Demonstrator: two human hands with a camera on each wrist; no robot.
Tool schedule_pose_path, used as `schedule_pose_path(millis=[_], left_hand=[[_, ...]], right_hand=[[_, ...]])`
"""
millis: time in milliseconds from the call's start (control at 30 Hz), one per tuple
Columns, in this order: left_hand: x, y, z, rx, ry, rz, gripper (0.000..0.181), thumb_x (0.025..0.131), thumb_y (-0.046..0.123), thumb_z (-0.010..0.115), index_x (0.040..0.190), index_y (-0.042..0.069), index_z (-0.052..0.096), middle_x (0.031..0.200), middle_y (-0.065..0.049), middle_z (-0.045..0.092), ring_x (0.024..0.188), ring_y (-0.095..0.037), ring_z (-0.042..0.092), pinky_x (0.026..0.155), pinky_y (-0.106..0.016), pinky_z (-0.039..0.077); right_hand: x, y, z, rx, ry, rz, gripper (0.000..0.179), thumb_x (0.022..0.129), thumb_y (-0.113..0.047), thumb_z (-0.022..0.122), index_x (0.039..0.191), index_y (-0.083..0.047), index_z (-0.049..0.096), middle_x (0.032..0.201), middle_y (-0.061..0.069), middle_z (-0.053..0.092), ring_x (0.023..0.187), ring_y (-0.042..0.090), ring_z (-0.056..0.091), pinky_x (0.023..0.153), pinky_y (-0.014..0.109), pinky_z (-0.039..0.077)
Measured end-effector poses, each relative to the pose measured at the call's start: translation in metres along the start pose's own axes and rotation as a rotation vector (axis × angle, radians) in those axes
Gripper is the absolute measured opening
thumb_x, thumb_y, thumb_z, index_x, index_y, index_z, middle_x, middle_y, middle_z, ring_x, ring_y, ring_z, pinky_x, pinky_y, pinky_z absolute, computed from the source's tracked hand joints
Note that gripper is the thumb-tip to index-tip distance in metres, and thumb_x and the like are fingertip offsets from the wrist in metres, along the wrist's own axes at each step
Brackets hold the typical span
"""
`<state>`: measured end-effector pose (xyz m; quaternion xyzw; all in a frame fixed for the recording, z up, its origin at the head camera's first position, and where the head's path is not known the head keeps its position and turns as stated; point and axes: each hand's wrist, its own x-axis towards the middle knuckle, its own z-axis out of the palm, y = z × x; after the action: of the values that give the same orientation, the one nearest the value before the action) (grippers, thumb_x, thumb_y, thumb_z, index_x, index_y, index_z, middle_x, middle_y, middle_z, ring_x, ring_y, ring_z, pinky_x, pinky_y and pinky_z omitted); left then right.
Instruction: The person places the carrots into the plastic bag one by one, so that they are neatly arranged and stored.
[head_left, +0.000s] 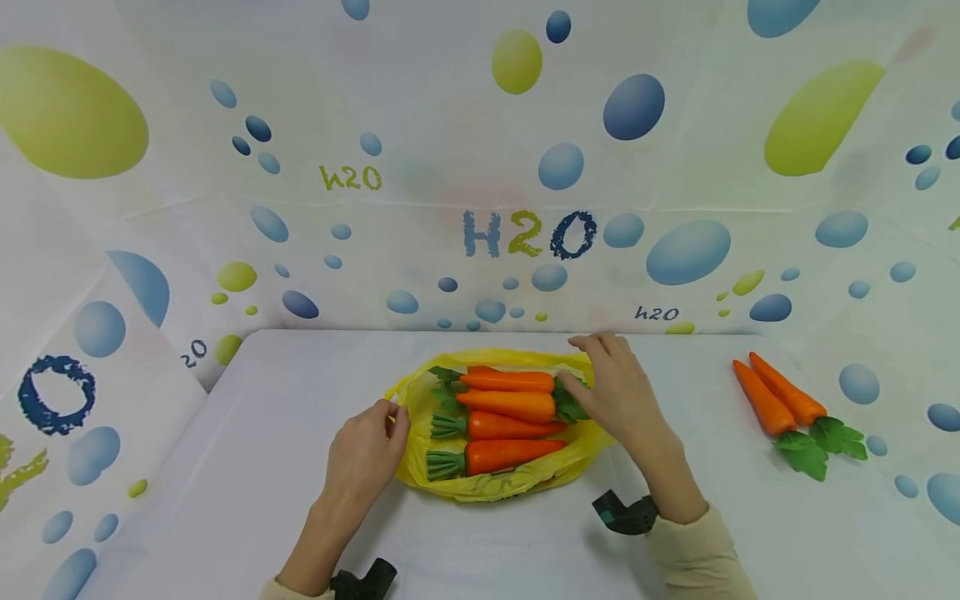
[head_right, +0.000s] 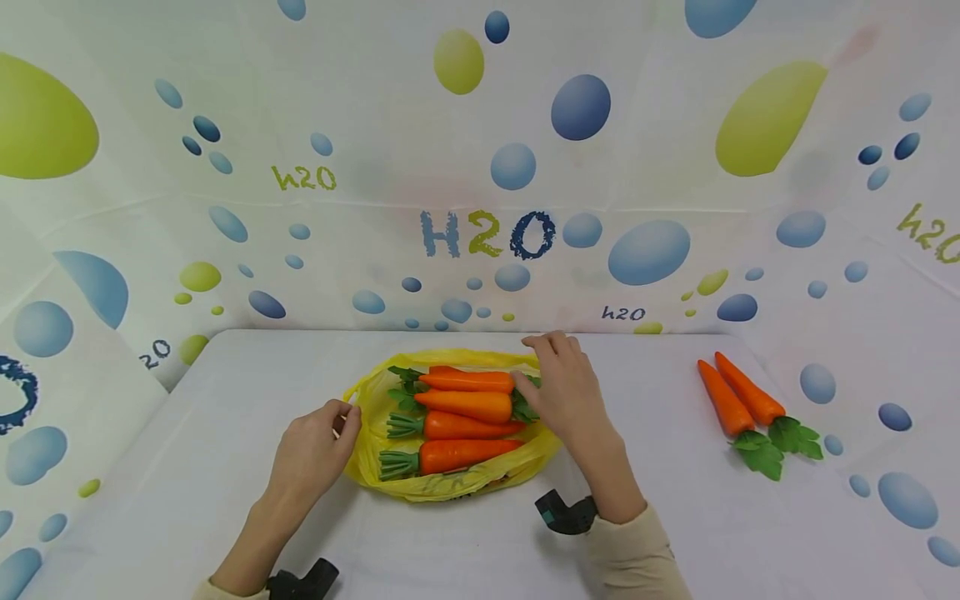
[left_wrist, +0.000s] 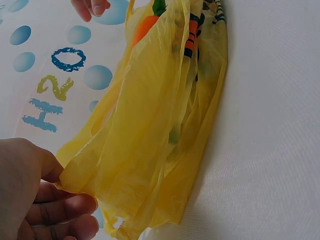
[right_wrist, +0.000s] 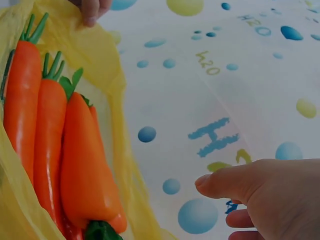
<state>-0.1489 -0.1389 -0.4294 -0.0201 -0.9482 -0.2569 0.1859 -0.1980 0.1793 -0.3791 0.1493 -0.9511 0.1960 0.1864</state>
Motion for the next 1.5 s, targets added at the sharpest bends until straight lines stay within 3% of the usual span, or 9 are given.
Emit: schedule_pose_path(millis=[267,733,1067,1500], left_hand=[[0.0,-0.001,0.001,-0.001,-0.014,-0.005,0.02,0.096,0.019,0.061,0.089,0.002,0.067,0.065,-0.004,0.06,0.051,-0.013,0.046,0.05,-0.025,0.041],[0.0,0.001,0.0,-0.002,-0.009,0.004,0.019,0.096,0.018,0.061,0.089,0.001,0.068,0.064,-0.004,0.06,0.051,-0.012,0.045,0.049,-0.024,0.04],[0.0,0.0,0.001,0.0,-0.011,-0.002,0.019,0.096,0.018,0.061,0.089,0.001,0.068,0.066,-0.005,0.061,0.051,-0.013,0.046,0.049,-0.025,0.041],[0.0,0.0,0.002,0.003,-0.012,-0.004,0.02,0.096,0.018,0.061,0.09,0.001,0.068,0.066,-0.006,0.061,0.051,-0.013,0.047,0.05,-0.025,0.042]], right_hand=[[-0.001,0.018,-0.01,0.06,0.134,-0.008,0.044,0.087,-0.018,0.078,0.123,0.0,0.062,0.116,0.017,0.058,0.107,0.034,0.054,0.091,0.049,0.053],[-0.002,0.055,-0.025,0.073,0.218,0.119,0.04,0.09,-0.014,0.072,0.124,0.003,0.06,0.114,0.023,0.056,0.103,0.038,0.053,0.09,0.054,0.05],[-0.009,0.084,-0.038,0.046,0.214,0.32,0.046,0.095,-0.021,0.066,0.133,0.0,0.056,0.132,0.026,0.05,0.116,0.041,0.047,0.097,0.059,0.046],[-0.021,0.125,-0.046,0.001,0.232,0.523,0.051,0.096,-0.025,0.06,0.138,0.003,0.052,0.138,0.031,0.044,0.123,0.047,0.037,0.098,0.061,0.037]])
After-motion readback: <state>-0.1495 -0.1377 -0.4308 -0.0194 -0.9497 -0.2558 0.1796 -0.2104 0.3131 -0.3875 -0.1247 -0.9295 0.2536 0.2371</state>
